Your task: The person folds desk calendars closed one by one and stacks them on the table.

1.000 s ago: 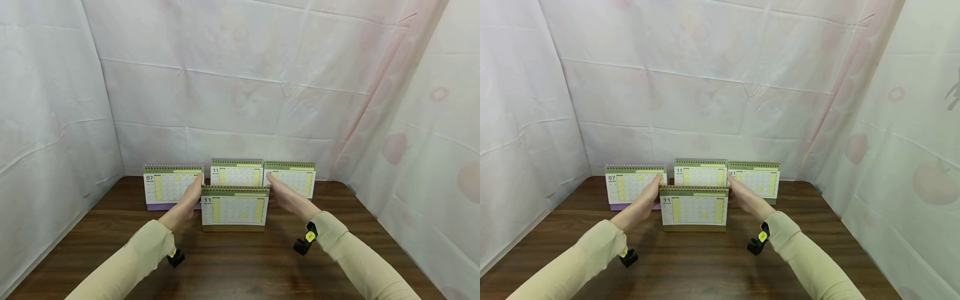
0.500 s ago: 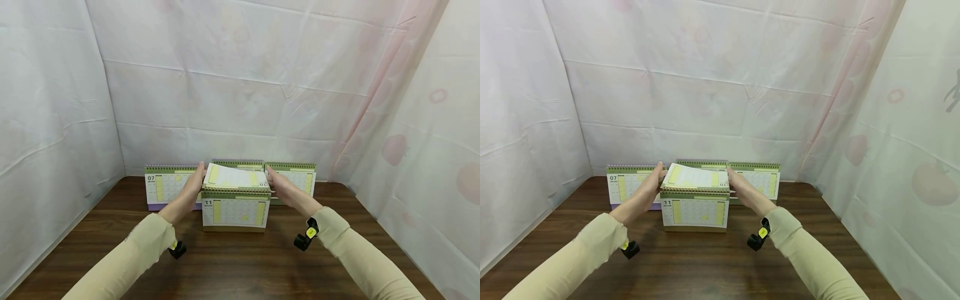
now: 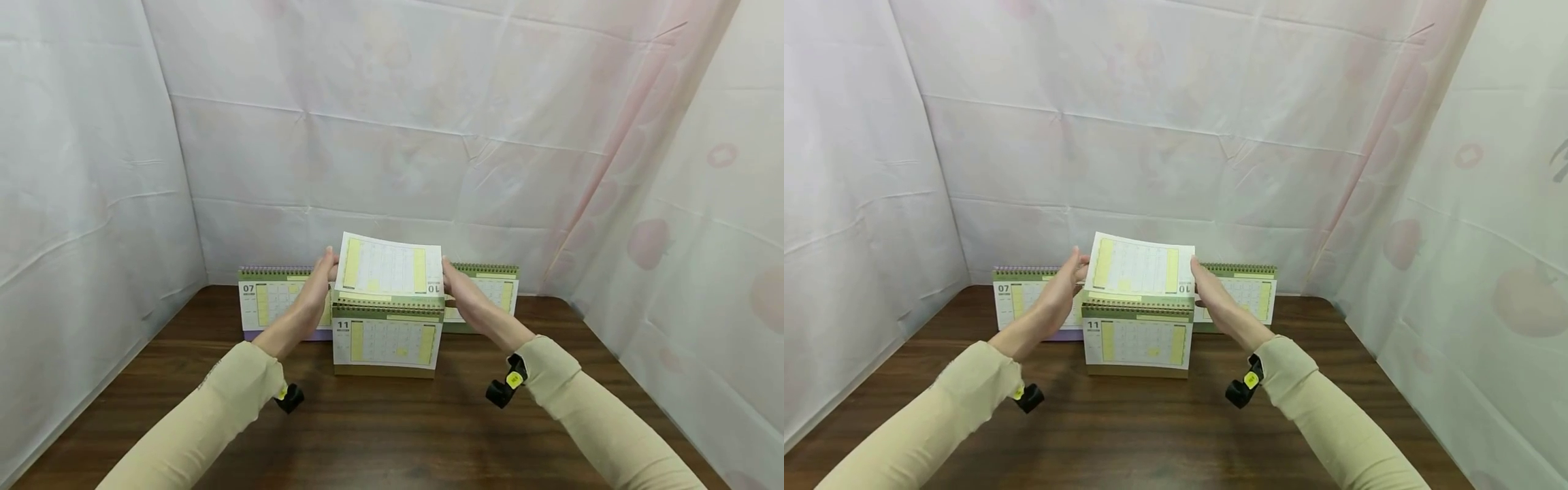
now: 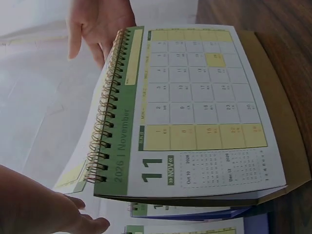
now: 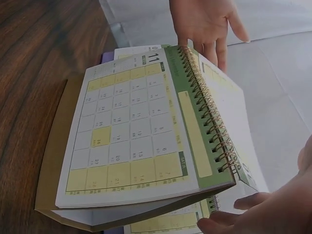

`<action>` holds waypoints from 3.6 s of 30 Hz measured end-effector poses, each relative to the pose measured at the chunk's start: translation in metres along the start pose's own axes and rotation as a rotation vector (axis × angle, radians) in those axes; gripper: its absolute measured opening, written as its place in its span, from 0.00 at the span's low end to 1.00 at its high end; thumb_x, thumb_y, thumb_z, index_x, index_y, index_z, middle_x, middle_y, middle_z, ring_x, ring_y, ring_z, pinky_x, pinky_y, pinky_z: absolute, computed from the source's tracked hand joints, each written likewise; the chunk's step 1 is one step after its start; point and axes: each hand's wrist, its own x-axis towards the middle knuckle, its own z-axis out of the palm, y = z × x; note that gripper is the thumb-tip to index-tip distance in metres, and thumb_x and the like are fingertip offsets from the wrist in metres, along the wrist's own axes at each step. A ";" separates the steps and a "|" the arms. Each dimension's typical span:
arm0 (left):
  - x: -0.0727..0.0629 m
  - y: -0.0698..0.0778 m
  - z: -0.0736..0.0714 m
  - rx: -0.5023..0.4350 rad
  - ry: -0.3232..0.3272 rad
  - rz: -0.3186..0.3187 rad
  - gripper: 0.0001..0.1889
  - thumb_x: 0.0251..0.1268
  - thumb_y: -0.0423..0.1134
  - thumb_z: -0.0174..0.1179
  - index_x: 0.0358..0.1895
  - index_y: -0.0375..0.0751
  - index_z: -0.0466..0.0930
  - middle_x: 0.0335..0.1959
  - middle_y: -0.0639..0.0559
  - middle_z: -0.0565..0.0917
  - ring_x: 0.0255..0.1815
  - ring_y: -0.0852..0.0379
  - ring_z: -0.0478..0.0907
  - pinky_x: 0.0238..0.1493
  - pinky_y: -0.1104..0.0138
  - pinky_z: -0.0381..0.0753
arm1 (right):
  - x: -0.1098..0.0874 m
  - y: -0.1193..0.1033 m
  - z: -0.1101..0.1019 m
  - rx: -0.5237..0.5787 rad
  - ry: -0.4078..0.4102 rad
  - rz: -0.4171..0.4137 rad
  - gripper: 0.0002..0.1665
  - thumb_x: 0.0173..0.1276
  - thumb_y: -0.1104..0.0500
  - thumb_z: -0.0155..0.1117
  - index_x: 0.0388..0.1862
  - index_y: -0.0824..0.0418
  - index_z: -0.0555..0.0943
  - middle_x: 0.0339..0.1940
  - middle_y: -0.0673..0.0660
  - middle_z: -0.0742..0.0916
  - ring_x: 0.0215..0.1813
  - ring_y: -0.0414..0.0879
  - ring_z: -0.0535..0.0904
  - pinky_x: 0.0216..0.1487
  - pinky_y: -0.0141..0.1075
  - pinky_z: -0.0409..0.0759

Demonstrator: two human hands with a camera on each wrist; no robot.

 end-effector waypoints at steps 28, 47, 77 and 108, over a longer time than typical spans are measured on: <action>-0.013 0.010 0.000 -0.135 0.004 -0.003 0.32 0.70 0.70 0.22 0.56 0.45 0.49 0.79 0.40 0.41 0.81 0.50 0.29 0.78 0.51 0.28 | -0.014 -0.008 0.004 0.173 -0.004 -0.073 0.46 0.71 0.27 0.16 0.79 0.51 0.43 0.80 0.55 0.53 0.82 0.52 0.42 0.77 0.61 0.40; -0.029 0.008 0.001 -0.208 -0.032 0.044 0.26 0.72 0.69 0.25 0.46 0.49 0.50 0.74 0.42 0.42 0.80 0.49 0.27 0.78 0.51 0.26 | -0.027 -0.019 0.005 0.364 -0.037 -0.006 0.49 0.72 0.28 0.19 0.78 0.61 0.32 0.78 0.58 0.29 0.79 0.51 0.20 0.78 0.54 0.27; -0.053 -0.028 0.010 -0.200 -0.043 0.021 0.34 0.75 0.65 0.22 0.70 0.43 0.43 0.77 0.44 0.54 0.79 0.53 0.43 0.77 0.51 0.37 | -0.040 -0.001 0.029 0.189 0.030 0.137 0.40 0.75 0.32 0.29 0.78 0.38 0.29 0.79 0.45 0.30 0.79 0.47 0.22 0.74 0.57 0.19; -0.046 -0.077 0.017 -0.003 0.000 -0.123 0.41 0.74 0.67 0.25 0.78 0.45 0.28 0.80 0.50 0.30 0.80 0.49 0.25 0.77 0.47 0.28 | -0.033 0.056 0.040 0.145 0.016 0.063 0.39 0.81 0.42 0.23 0.78 0.62 0.32 0.81 0.58 0.38 0.81 0.54 0.29 0.79 0.52 0.33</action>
